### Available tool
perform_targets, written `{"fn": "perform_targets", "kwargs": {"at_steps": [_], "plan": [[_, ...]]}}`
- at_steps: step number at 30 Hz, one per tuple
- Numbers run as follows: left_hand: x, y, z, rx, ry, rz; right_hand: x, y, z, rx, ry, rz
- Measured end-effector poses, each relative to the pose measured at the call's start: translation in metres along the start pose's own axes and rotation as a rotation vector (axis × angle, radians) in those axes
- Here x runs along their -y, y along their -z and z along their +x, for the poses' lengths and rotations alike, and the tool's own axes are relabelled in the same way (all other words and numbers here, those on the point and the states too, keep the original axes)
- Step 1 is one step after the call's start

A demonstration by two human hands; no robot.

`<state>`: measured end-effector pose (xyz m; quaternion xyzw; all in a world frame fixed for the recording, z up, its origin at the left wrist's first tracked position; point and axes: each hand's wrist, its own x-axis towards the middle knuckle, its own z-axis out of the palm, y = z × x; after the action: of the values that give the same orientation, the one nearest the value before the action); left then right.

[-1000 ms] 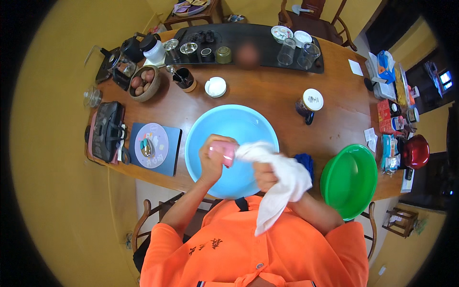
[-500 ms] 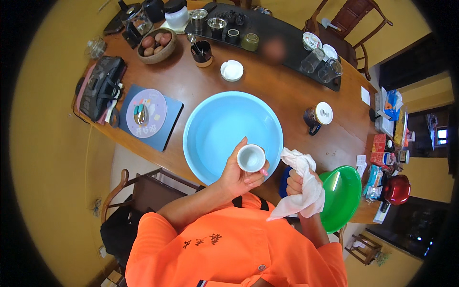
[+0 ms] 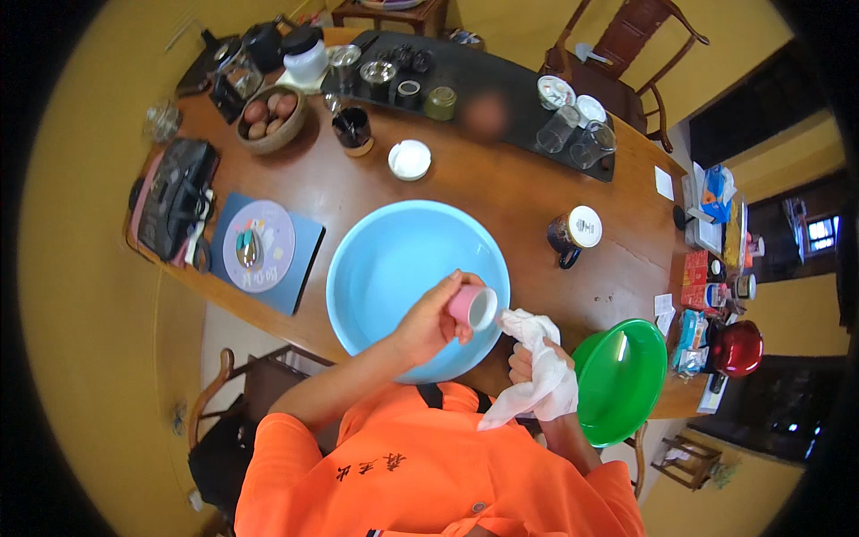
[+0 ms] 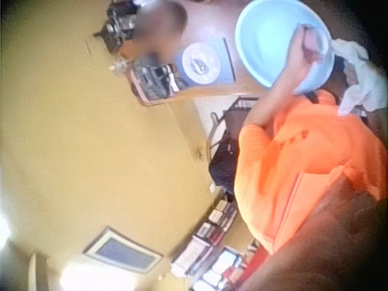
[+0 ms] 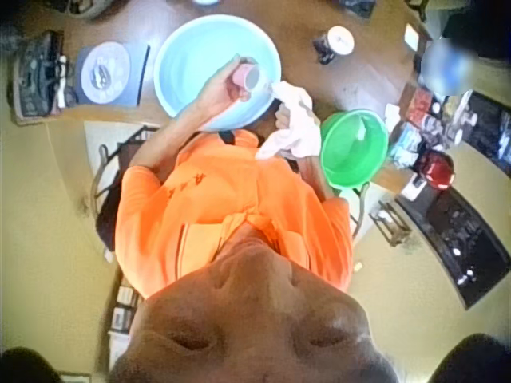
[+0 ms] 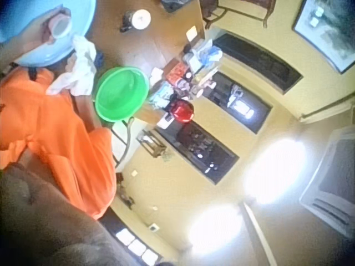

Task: The person dries various items including a mug, small metal bowl, glass, small cup, teapot, and a small jar using a white cloth. Each item is wiped and then placed on a black tray on the table. The person then walks away from the table.

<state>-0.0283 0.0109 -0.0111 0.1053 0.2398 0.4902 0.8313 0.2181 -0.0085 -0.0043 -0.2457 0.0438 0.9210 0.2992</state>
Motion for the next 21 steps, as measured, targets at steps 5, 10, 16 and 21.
{"fn": "perform_targets", "kwargs": {"at_steps": [5, 10, 16, 21], "plan": [[-0.055, -0.01, 0.059, -0.018, -0.132, 0.437, -0.004, 0.02, -0.003, -0.02, 0.035, 0.012], [-0.098, -0.018, 0.149, 0.068, -0.312, 1.131, 0.0, 0.044, -0.011, 0.057, 0.082, 0.086], [-0.144, -0.029, 0.264, 0.05, -0.697, 1.92, 0.013, 0.05, -0.023, -0.052, 0.319, -0.073], [-0.155, -0.022, 0.341, 0.052, -0.685, 2.229, 0.026, 0.062, -0.023, -0.177, 0.327, -0.213]]}}
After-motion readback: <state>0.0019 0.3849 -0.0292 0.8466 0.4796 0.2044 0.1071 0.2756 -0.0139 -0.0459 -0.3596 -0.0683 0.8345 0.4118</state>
